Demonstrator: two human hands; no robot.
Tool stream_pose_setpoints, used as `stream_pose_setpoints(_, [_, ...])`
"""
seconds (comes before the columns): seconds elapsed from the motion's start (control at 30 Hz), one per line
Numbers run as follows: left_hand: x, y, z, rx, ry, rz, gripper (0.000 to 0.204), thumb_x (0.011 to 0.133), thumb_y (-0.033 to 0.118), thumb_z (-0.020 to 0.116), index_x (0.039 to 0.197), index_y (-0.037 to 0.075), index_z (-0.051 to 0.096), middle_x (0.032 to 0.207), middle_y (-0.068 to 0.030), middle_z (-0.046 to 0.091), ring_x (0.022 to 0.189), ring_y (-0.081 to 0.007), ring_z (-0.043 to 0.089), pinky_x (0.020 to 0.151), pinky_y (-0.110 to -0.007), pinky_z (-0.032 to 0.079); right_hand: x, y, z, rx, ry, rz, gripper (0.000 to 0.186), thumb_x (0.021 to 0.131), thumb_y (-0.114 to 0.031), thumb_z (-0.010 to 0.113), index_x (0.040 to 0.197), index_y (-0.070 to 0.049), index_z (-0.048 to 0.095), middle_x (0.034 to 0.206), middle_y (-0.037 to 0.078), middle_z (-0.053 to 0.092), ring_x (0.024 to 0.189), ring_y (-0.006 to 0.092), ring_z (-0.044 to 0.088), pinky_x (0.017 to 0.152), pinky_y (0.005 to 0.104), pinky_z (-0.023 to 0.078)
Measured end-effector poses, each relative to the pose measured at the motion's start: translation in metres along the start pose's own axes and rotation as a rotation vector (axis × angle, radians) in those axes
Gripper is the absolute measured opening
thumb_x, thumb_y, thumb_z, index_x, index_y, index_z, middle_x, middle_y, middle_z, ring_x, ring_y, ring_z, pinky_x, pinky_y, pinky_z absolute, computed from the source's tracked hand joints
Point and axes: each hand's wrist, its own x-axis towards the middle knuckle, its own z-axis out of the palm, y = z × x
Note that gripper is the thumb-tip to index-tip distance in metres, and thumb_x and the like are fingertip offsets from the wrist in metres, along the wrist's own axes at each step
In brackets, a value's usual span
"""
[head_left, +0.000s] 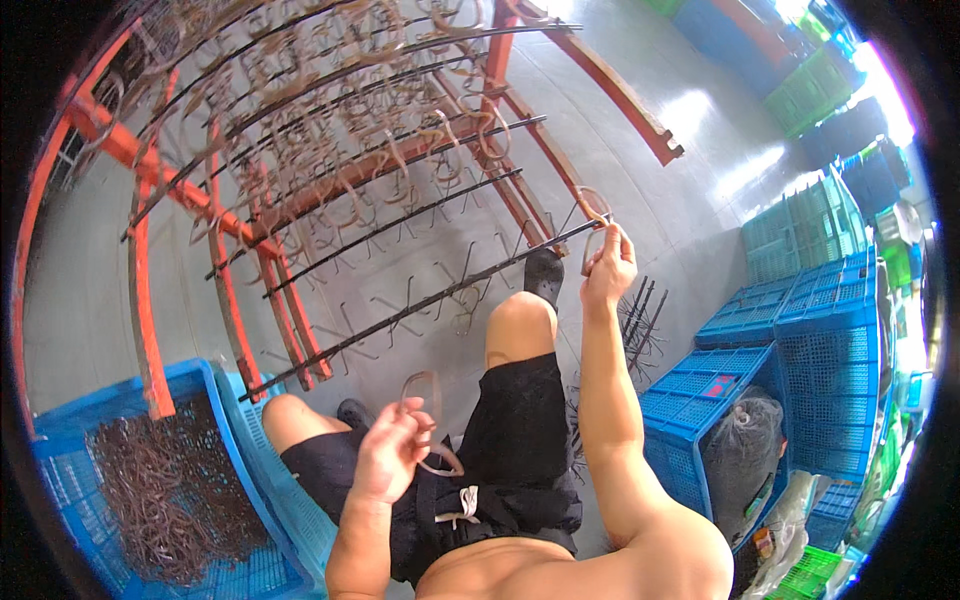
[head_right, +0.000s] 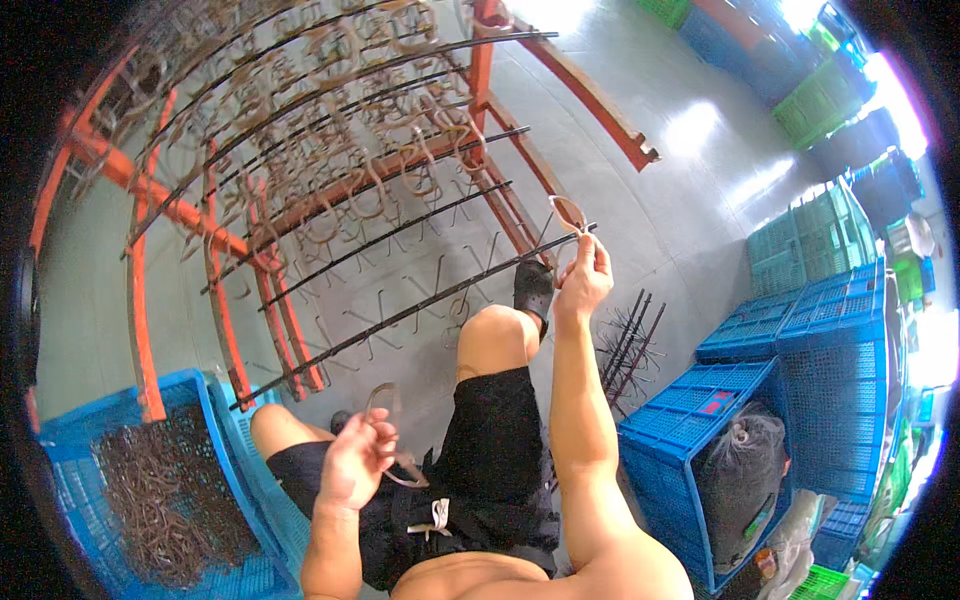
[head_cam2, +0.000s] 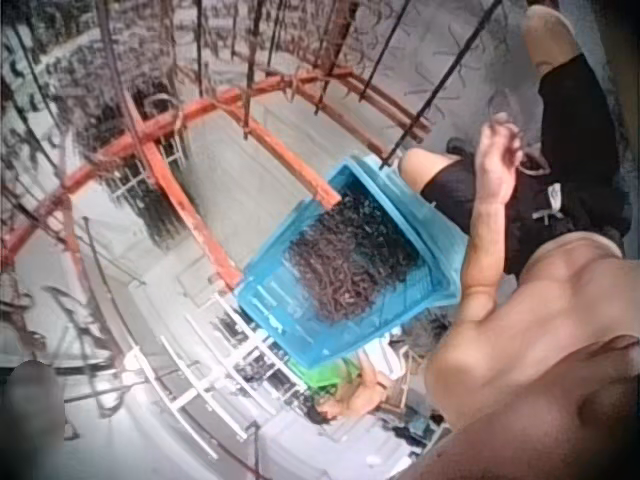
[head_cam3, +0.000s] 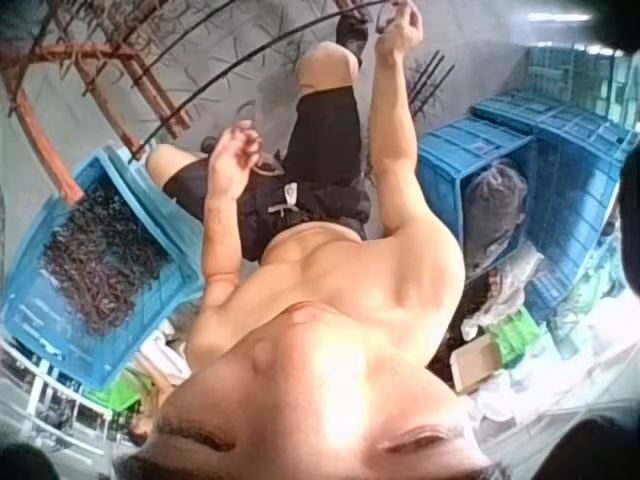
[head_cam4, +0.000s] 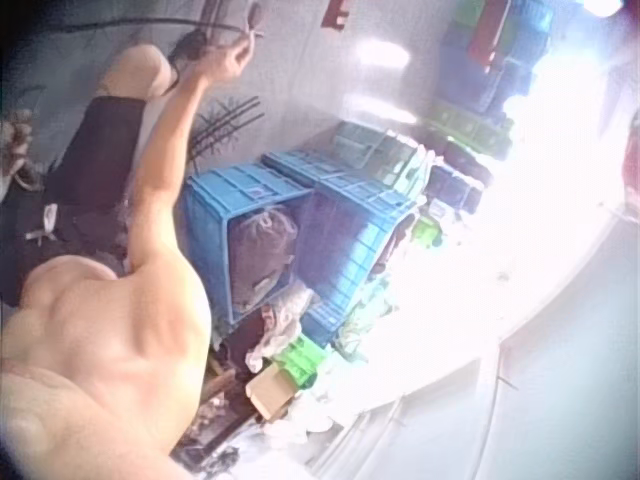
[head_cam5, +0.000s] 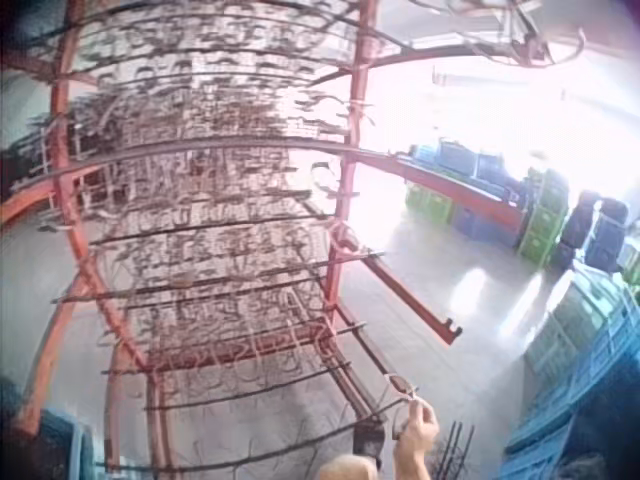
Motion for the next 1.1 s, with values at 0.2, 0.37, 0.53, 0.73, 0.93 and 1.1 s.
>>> stream_pose_setpoints(0.2, [0.038, -0.015, 0.043, 0.633, -0.106, 0.160, 0.036, 0.083, -0.005, 0.055, 0.119, -0.002, 0.050, 0.106, -0.0082, 0.057, 0.093, -0.0150, 0.057, 0.075, -0.025, 0.049, 0.036, 0.022, -0.001, -0.045, -0.072, 0.144, 0.017, 0.088, -0.018, 0.058, 0.091, -0.002, 0.064, 0.052, -0.005, 0.043, 0.039, 0.0026, 0.034, 0.035, 0.0197, 0.024])
stream_pose_setpoints(0.37, [0.047, -0.011, 0.040, 0.903, -0.210, 0.306, 0.036, 0.088, 0.003, 0.057, 0.122, -0.003, 0.049, 0.098, -0.0079, 0.062, 0.084, -0.0144, 0.061, 0.077, -0.025, 0.051, 0.045, 0.021, 0.000, 0.035, -0.195, 0.237, 0.017, 0.088, -0.017, 0.058, 0.090, -0.001, 0.064, 0.051, -0.005, 0.044, 0.039, 0.0022, 0.033, 0.036, 0.0192, 0.023])
stream_pose_setpoints(0.53, [0.043, -0.008, 0.026, 0.926, -0.258, 0.319, 0.034, 0.092, 0.013, 0.053, 0.123, 0.000, 0.050, 0.078, -0.0054, 0.062, 0.070, -0.0112, 0.061, 0.061, -0.022, 0.050, 0.048, 0.025, 0.005, 0.017, -0.206, 0.229, 0.017, 0.088, -0.016, 0.059, 0.088, -0.001, 0.064, 0.051, -0.006, 0.044, 0.038, 0.0021, 0.033, 0.035, 0.0192, 0.023])
stream_pose_setpoints(0.73, [0.039, -0.012, 0.011, 0.628, -0.263, 0.381, 0.029, 0.091, 0.017, 0.056, 0.113, -0.002, 0.058, 0.068, -0.0032, 0.058, 0.052, -0.0066, 0.051, 0.051, -0.021, 0.047, 0.042, 0.020, 0.008, -0.009, -0.187, 0.219, 0.015, 0.087, -0.015, 0.058, 0.090, -0.001, 0.063, 0.051, -0.007, 0.040, 0.039, 0.0021, 0.032, 0.036, 0.0188, 0.023])
stream_pose_setpoints(0.93, [0.038, -0.013, 0.005, 0.618, -0.074, 0.387, 0.016, 0.090, 0.013, 0.056, 0.096, -0.002, 0.059, 0.055, 0.0023, 0.048, 0.043, -0.0034, 0.040, 0.038, -0.018, 0.030, 0.036, 0.015, 0.011, -0.254, -0.269, 0.157, 0.018, 0.087, -0.014, 0.058, 0.093, 0.001, 0.065, 0.060, -0.004, 0.052, 0.051, 0.0026, 0.042, 0.045, 0.0194, 0.032])
stream_pose_setpoints(1.1, [0.041, -0.007, 0.005, 0.528, -0.057, 0.337, 0.014, 0.087, 0.006, 0.050, 0.098, 0.000, 0.055, 0.056, -0.0001, 0.047, 0.041, -0.0058, 0.038, 0.038, -0.019, 0.031, 0.025, 0.019, 0.016, -0.419, -0.377, -0.115, 0.021, 0.086, -0.017, 0.060, 0.098, 0.000, 0.066, 0.071, -0.002, 0.059, 0.061, 0.0041, 0.048, 0.054, 0.0192, 0.038])
